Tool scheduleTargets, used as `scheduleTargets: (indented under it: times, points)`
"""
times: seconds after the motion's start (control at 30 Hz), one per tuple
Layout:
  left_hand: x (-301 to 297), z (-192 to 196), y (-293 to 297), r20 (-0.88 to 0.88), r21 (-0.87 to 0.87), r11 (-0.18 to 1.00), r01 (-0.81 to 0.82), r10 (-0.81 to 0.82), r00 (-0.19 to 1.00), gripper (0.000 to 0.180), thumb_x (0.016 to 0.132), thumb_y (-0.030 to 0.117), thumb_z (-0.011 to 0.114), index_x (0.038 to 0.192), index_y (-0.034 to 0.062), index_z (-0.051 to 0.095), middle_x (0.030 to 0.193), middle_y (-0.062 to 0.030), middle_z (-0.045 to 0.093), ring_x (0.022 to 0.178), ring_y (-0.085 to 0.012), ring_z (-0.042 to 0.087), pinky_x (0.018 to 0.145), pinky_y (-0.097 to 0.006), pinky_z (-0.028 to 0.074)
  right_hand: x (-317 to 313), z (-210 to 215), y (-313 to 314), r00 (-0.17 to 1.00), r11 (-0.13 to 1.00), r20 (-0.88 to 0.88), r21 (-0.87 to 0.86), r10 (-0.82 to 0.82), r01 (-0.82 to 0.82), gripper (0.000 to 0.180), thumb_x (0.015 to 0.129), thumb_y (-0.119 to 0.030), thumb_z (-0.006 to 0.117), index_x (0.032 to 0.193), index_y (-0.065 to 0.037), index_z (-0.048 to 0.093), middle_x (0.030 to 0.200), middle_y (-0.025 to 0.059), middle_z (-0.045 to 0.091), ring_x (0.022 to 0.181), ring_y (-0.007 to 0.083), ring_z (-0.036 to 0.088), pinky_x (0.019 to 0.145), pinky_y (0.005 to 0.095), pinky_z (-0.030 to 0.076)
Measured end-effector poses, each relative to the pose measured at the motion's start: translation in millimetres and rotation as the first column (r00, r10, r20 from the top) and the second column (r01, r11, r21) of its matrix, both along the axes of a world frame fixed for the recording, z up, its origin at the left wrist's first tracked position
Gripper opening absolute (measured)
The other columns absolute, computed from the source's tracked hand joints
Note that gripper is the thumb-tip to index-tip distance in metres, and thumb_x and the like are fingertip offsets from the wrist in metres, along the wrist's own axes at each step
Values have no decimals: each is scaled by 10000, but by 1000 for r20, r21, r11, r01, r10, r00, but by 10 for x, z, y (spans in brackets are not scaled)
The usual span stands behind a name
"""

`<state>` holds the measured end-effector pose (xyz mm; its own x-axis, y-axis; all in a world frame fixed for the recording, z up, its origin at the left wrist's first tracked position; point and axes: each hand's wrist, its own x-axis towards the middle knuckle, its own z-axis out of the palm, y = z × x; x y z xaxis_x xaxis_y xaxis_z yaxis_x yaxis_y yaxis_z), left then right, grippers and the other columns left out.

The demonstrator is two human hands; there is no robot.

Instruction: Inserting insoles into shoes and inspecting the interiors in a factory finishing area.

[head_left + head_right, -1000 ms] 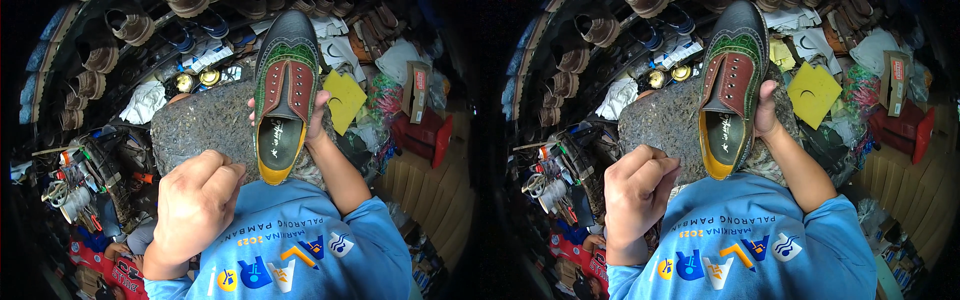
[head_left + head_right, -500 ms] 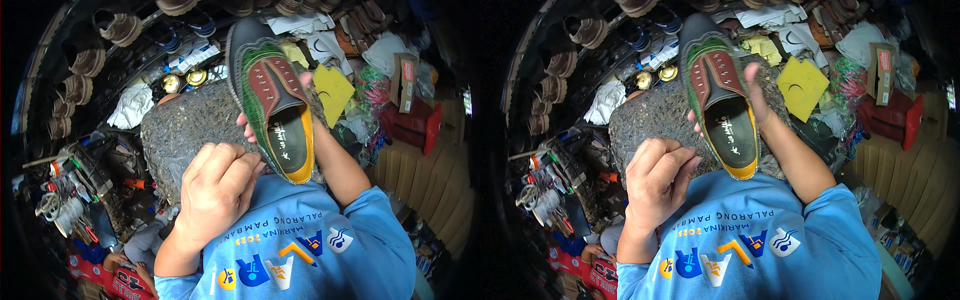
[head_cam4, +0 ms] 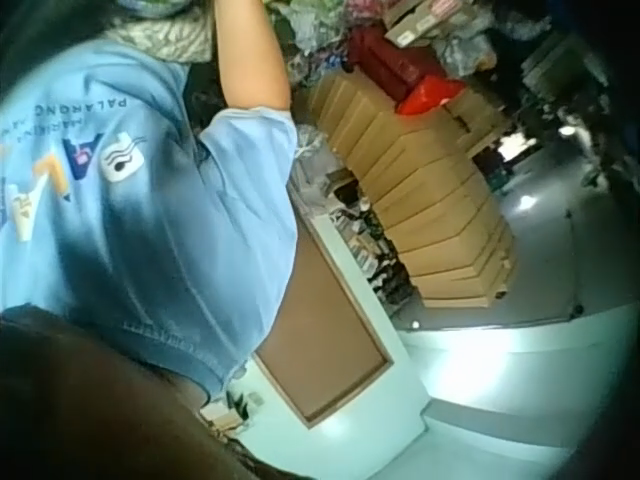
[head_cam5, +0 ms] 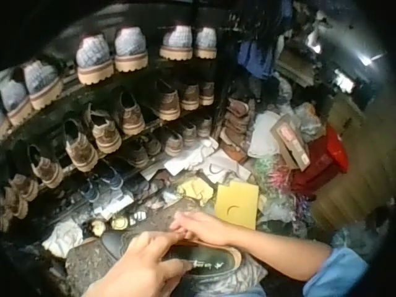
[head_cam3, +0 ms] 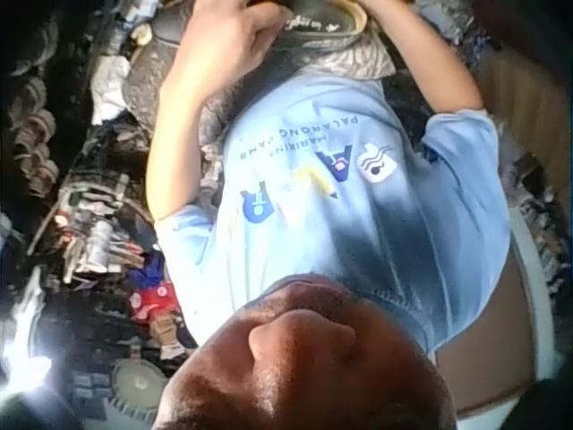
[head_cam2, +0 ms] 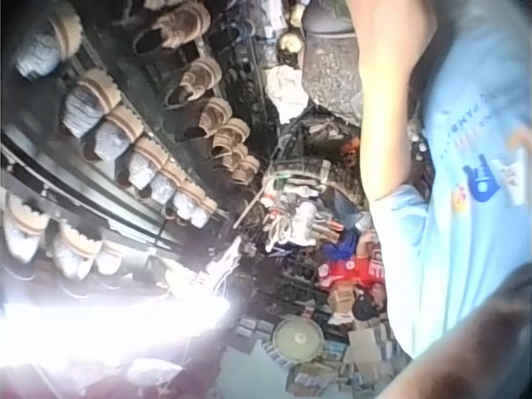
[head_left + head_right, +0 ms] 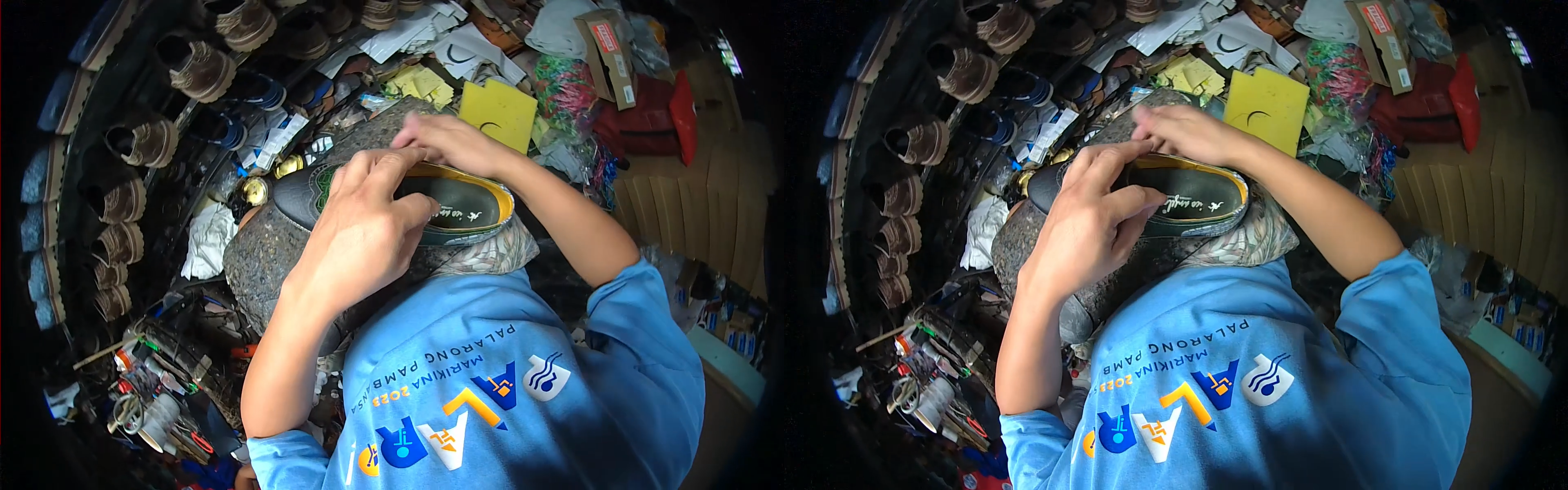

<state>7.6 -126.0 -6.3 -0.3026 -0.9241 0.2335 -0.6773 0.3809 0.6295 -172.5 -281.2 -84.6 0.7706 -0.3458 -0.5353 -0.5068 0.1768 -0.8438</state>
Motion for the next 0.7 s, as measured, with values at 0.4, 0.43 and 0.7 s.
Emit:
scheduleTargets:
  times: [0.4, 0.43, 0.7]
  points:
    - [-345, 84, -600, 524, 263, 956, 132, -256, 812, 223, 800, 142, 769, 994, 34, 789, 1278, -184, 641, 1189, -340, 575, 1052, -459, 444, -920, 309, 950, 957, 623, 286, -740, -51, 254, 834, 653, -149, 967, 1242, -65, 383, 1463, 260, 504, 1288, 438, 569, 1027, 453, 501]
    - [-358, 70, -620, 527, 270, 953, 137, -265, 808, 223, 800, 142, 769, 994, 34, 789, 1278, -184, 641, 1189, -340, 575, 1052, -459, 444, -924, 296, 956, 957, 631, 281, -730, -73, 263, 829, 657, -131, 961, 1238, -63, 375, 1447, 260, 516, 1266, 438, 581, 1011, 455, 508]
    - [-305, -37, -631, 341, 240, 966, 98, -178, 923, 215, 769, 146, 820, 954, 46, 773, 1265, -180, 630, 1157, -357, 604, 980, -435, 514, -909, 243, 921, 945, 629, 319, -720, -75, 293, 875, 630, -136, 970, 1244, -62, 350, 1395, 270, 552, 1185, 431, 624, 955, 455, 527]
